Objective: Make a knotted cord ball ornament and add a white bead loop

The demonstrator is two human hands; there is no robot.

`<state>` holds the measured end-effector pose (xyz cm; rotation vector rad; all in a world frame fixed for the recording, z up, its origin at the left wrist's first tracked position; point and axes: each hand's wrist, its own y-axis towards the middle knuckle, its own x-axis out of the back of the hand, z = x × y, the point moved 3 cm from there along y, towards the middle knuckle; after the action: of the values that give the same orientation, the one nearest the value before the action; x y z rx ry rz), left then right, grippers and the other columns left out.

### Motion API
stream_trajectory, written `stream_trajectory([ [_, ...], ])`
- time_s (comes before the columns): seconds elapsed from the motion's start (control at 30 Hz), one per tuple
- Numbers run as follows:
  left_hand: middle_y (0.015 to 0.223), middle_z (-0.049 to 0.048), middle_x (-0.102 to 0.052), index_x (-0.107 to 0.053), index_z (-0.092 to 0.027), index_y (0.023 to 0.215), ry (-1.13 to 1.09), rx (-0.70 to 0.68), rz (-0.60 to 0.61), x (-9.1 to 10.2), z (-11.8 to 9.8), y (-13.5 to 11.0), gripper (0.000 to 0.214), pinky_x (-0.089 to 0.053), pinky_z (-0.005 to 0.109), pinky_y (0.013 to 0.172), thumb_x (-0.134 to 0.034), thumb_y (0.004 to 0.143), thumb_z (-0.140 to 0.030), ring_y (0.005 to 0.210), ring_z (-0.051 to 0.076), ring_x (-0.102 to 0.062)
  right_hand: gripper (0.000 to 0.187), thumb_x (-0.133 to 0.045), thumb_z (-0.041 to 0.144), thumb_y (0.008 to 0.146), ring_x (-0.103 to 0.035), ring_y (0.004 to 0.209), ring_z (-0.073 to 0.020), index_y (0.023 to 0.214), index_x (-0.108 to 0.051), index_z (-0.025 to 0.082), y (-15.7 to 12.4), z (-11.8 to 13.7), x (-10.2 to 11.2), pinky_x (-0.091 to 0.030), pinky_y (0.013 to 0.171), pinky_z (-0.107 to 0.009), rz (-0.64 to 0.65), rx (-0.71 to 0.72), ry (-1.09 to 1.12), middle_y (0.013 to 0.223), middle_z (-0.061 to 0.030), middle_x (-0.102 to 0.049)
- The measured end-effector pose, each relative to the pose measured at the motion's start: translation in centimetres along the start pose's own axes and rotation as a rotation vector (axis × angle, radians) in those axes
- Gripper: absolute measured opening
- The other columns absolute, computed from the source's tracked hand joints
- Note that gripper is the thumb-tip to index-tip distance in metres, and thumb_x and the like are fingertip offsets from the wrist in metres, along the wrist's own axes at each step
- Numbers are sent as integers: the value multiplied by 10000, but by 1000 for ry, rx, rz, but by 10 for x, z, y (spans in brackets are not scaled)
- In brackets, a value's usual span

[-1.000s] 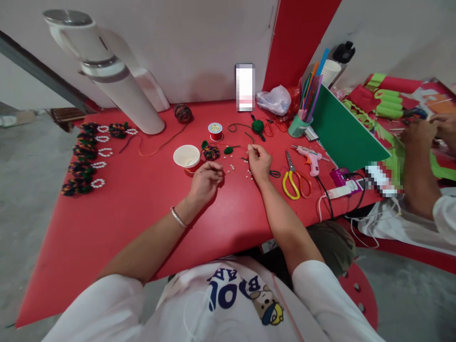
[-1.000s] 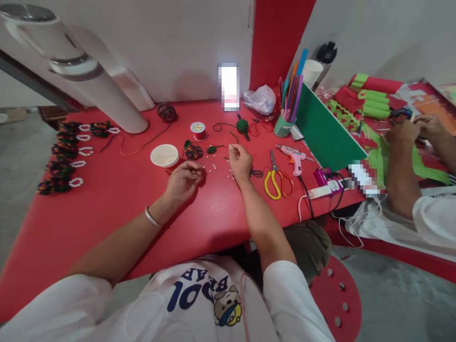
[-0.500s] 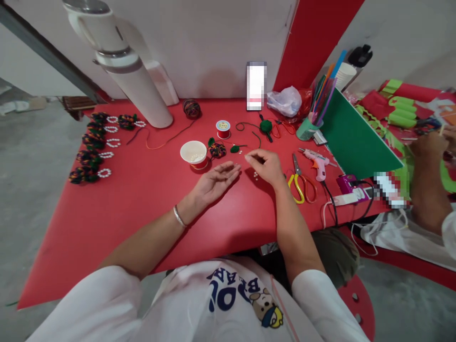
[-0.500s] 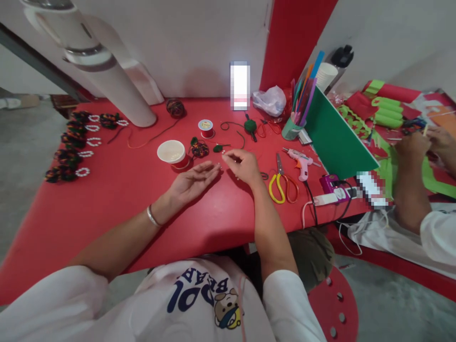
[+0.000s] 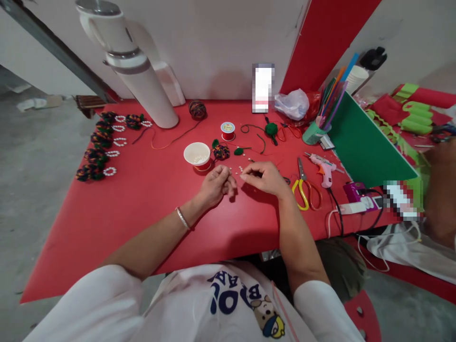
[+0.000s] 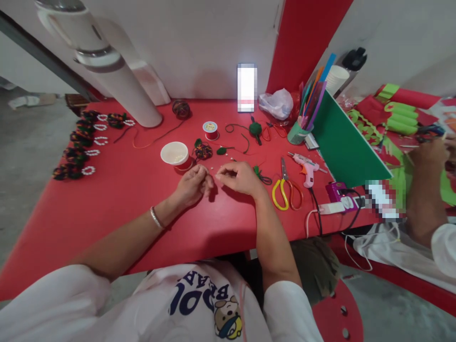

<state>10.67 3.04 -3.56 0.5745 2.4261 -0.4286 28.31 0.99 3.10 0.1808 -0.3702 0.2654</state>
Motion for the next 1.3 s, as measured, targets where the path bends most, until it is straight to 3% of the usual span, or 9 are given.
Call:
stream_trajectory([
  [0.07,528,-44,-617,-628,-153,840,-38,-3,28,1,-3,0,387,-382,178,319,-857,812,-464,288,65,-412,154,-674,295,855,-493,604,-106,789,-736,171,0,1,0,-367,595,-251,-14,7,8,660,11,-634],
  [0.13,519,-66,-573,-690,-138,859,-110,11,26,2,-6,2,306,-337,158,331,-869,816,-382,299,30,-332,152,-670,287,854,-485,598,-101,782,-731,168,1,2,-2,-361,592,-248,-10,8,-5,650,16,-624],
  [0.3,791,38,-743,-771,-124,927,-208,84,-38,5,-7,5,264,-396,122,427,-921,711,-140,536,51,-576,167,-663,282,860,-489,596,-95,755,-721,165,4,0,-9,-354,590,-243,-16,-25,-80,646,18,-625],
  [0.4,808,41,-758,-774,-136,949,-189,99,-53,8,-5,6,237,-484,145,502,-876,742,-82,576,67,-621,185,-652,289,867,-502,590,-98,741,-714,168,5,0,-11,-356,582,-241,-11,-50,-88,641,15,-630],
  [0.6,783,23,-745,-732,-144,943,-154,99,-34,10,-4,7,197,-539,176,555,-859,793,-143,581,86,-647,191,-657,306,874,-510,582,-99,748,-709,174,4,2,-10,-366,578,-235,-4,-65,-35,633,16,-633],
  [0.83,771,34,-718,-738,-127,926,-150,96,19,9,-3,6,298,-498,222,493,-915,754,-295,586,116,-618,194,-661,322,870,-535,605,-108,761,-711,169,4,1,-10,-389,593,-240,-25,-54,-31,661,3,-654],
  [1.3,726,16,-679,-769,-141,928,-153,100,56,11,-1,7,329,-431,220,484,-949,702,-297,551,93,-547,157,-644,283,868,-553,627,-120,782,-729,183,5,-3,-11,-411,598,-246,-105,-9,-56,670,-3,-657],
])
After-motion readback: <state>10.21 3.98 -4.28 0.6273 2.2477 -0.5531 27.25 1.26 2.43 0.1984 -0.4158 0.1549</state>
